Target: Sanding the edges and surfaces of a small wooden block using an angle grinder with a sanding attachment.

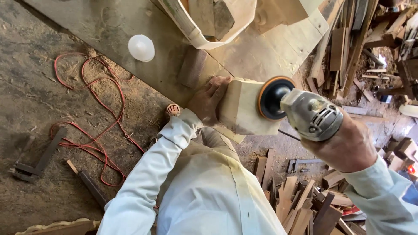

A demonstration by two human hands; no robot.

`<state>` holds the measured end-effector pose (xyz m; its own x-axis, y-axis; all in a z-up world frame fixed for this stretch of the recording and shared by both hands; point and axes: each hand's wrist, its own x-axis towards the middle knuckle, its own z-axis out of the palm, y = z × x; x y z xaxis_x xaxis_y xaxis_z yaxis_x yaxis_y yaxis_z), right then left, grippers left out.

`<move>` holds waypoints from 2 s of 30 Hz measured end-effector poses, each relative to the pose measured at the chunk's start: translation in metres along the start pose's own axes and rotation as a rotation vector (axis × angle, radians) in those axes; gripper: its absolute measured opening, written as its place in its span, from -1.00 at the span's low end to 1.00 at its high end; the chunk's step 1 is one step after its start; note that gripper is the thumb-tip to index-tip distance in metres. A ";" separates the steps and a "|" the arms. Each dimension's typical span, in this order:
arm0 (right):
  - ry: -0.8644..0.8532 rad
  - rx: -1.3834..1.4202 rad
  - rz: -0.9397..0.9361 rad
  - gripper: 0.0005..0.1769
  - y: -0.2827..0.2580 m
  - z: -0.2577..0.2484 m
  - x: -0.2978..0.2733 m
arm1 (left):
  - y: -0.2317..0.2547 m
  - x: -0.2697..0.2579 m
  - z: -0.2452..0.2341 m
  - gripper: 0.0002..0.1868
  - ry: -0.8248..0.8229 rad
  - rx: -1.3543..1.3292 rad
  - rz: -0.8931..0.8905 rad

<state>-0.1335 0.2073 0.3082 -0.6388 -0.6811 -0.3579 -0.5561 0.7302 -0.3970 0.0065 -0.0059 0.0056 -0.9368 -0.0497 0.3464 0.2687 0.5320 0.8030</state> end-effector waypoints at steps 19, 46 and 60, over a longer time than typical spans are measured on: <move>0.093 -0.383 0.017 -0.21 0.006 0.034 -0.049 | 0.002 0.004 0.000 0.28 0.027 0.044 0.003; 0.083 -0.188 -0.060 -0.36 -0.001 0.030 -0.045 | 0.024 -0.014 0.048 -0.19 0.537 0.379 0.017; 0.087 -0.191 -0.191 -0.36 -0.013 0.027 -0.037 | 0.002 -0.023 0.067 -0.54 0.531 0.504 0.018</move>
<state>-0.0881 0.2218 0.3039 -0.5511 -0.8064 -0.2147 -0.7559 0.5914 -0.2807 0.0131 0.0528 -0.0335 -0.6639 -0.3724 0.6484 0.0275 0.8544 0.5189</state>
